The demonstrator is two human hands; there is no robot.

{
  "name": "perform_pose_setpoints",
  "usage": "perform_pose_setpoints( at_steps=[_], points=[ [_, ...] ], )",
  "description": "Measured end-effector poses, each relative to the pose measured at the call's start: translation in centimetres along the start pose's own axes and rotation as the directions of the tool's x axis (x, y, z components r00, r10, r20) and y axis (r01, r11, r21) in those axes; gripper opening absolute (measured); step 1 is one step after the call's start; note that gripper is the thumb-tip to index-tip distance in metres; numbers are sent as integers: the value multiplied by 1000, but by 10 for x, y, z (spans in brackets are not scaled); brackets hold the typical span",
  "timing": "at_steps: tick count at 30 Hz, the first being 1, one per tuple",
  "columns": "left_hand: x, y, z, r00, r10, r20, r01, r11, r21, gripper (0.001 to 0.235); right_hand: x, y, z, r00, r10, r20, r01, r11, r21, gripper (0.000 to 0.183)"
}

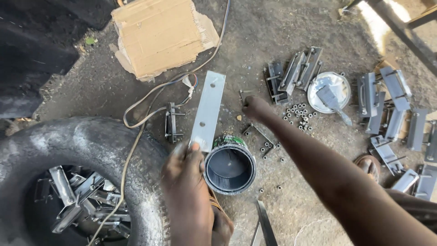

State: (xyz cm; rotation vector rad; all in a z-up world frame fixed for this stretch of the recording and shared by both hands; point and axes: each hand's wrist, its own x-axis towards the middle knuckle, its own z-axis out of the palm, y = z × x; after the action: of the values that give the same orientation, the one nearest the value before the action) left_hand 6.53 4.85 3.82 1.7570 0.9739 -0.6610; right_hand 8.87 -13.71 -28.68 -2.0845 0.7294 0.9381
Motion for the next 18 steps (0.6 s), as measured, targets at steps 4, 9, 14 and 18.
perform_pose_setpoints(
  at_steps=[4, 9, 14, 18],
  points=[
    [21, -42, 10, 973, 195, 121, -142, 926, -350, 15, -15, 35, -34, 993, -101, -60, 109, 982, 155, 4],
    [-21, -50, 18, 951, 212, 226, -100, 899, -426, 17, -124, 66, -89, 990, -109, -87, 139, 719, 681, 23],
    [-25, -73, 46, 891, 349, 290, -197, 873, -445, 12, -246, 97, -114, 986, -83, -145, 160, 216, 963, 6],
    [-36, -87, 62, 840, 442, 315, -312, 868, -387, 16, -348, 73, -124, 974, -75, -213, 215, 16, 977, 15]
  ],
)
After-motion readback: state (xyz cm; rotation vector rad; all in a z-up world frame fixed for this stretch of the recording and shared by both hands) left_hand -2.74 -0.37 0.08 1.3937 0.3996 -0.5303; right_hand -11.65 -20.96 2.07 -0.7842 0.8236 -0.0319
